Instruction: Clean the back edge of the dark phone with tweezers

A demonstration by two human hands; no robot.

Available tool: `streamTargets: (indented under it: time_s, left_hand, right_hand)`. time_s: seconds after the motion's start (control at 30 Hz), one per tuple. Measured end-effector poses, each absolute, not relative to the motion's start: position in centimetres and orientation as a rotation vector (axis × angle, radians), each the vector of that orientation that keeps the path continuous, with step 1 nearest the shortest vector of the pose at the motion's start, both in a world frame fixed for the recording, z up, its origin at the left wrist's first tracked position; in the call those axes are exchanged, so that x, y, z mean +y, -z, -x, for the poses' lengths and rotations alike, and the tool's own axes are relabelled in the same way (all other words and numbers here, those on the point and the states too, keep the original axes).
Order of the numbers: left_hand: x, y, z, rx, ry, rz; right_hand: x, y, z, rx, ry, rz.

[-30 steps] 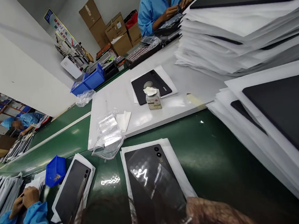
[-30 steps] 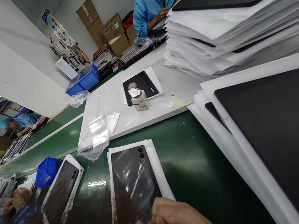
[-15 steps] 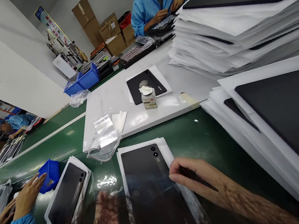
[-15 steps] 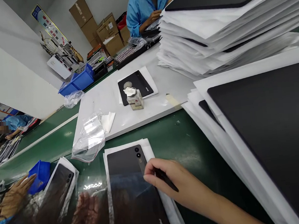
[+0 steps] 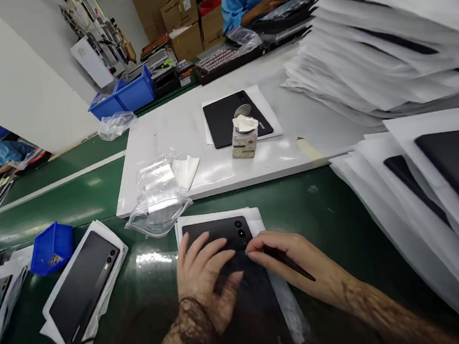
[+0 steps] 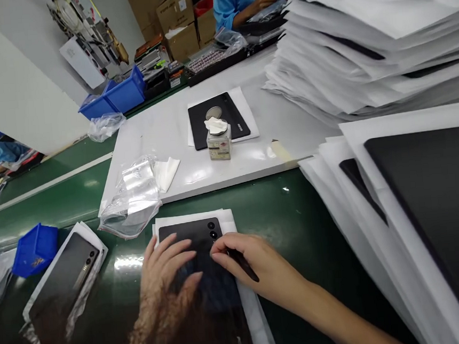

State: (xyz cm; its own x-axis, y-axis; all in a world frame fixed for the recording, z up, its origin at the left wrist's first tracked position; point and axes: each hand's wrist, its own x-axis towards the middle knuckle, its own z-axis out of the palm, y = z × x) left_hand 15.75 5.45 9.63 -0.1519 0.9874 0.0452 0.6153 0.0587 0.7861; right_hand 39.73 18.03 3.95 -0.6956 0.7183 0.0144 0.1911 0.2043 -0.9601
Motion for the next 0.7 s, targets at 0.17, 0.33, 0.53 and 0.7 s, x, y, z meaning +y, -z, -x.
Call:
streamTargets:
  time_s: [0.17, 0.33, 0.53, 0.7]
  left_hand:
    - [7.8, -4.7, -17.1, 1.801, -1.053, -1.693]
    - [7.6, -4.8, -16.4, 1.681, -1.115, -1.548]
    - [8.3, -5.7, -16.5, 1.582, -1.343, -1.863]
    - [8.7, -4.7, -17.2, 1.599, -1.440, -1.915]
  right_hand:
    - [17.7, -4.3, -40.0, -1.977, -1.534, 0.821]
    - [16.5, -2.9, -39.9, -1.958, -1.487, 0.764]
    - [15.5, -2.5, -39.6, -1.924, -1.271, 0.679]
    - [15.4, -3.1, -39.4, -1.957, -1.154, 0.619]
